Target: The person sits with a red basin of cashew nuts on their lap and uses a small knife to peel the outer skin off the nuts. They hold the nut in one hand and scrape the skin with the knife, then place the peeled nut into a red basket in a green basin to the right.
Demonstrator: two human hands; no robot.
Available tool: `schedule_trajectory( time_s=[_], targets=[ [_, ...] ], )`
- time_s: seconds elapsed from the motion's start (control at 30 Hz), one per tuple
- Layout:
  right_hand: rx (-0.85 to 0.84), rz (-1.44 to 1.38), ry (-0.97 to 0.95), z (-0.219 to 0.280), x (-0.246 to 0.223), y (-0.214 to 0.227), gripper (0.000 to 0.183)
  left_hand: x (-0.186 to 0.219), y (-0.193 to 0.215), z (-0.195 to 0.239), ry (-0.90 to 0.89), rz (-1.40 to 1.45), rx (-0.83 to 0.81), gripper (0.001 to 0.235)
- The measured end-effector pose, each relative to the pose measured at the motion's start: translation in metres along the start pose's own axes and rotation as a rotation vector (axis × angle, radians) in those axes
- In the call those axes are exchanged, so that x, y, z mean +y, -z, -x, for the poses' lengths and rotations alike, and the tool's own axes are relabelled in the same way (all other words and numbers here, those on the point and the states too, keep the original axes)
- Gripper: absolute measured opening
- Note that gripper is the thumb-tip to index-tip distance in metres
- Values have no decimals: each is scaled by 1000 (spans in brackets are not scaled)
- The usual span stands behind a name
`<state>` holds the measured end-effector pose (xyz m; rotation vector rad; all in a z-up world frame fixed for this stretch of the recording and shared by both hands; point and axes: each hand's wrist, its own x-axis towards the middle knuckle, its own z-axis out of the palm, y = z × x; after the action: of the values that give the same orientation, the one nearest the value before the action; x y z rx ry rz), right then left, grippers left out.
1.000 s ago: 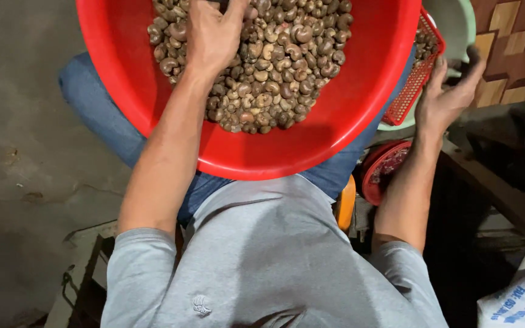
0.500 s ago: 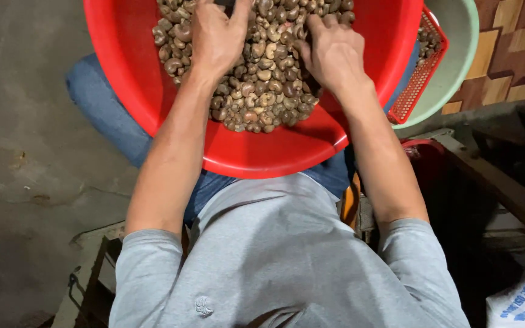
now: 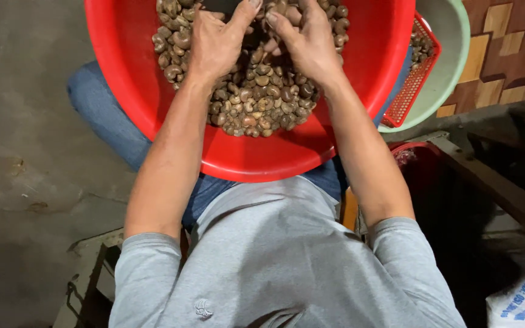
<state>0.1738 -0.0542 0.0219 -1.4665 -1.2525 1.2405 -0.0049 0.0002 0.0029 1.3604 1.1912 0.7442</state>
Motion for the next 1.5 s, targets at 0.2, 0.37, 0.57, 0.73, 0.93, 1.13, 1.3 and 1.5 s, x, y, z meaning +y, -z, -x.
schedule_trajectory(
  time_s=[0.2,0.37,0.57,0.73,0.93,1.13,1.3,1.5],
  targets=[
    [40,-94,128,-3,0,-15,27,13,3,0,-113,171,5,22],
    [73,-140,141,-2,19,-12,26,10,0,0,-160,248,-60,13],
    [102,-170,217,-1,17,-10,28,15,3,0,-264,164,-182,21],
    [173,11,204,-2,21,-9,28,15,2,0,-257,256,-182,20],
    [207,179,259,2,12,-10,35,15,4,2,-178,321,-180,23],
    [217,196,271,5,5,-13,36,4,-5,0,-73,356,-63,15],
    [230,249,254,5,4,-11,34,15,2,3,-103,251,-91,22],
    [246,293,293,6,9,-10,38,14,2,1,-54,263,-69,21]
  ],
)
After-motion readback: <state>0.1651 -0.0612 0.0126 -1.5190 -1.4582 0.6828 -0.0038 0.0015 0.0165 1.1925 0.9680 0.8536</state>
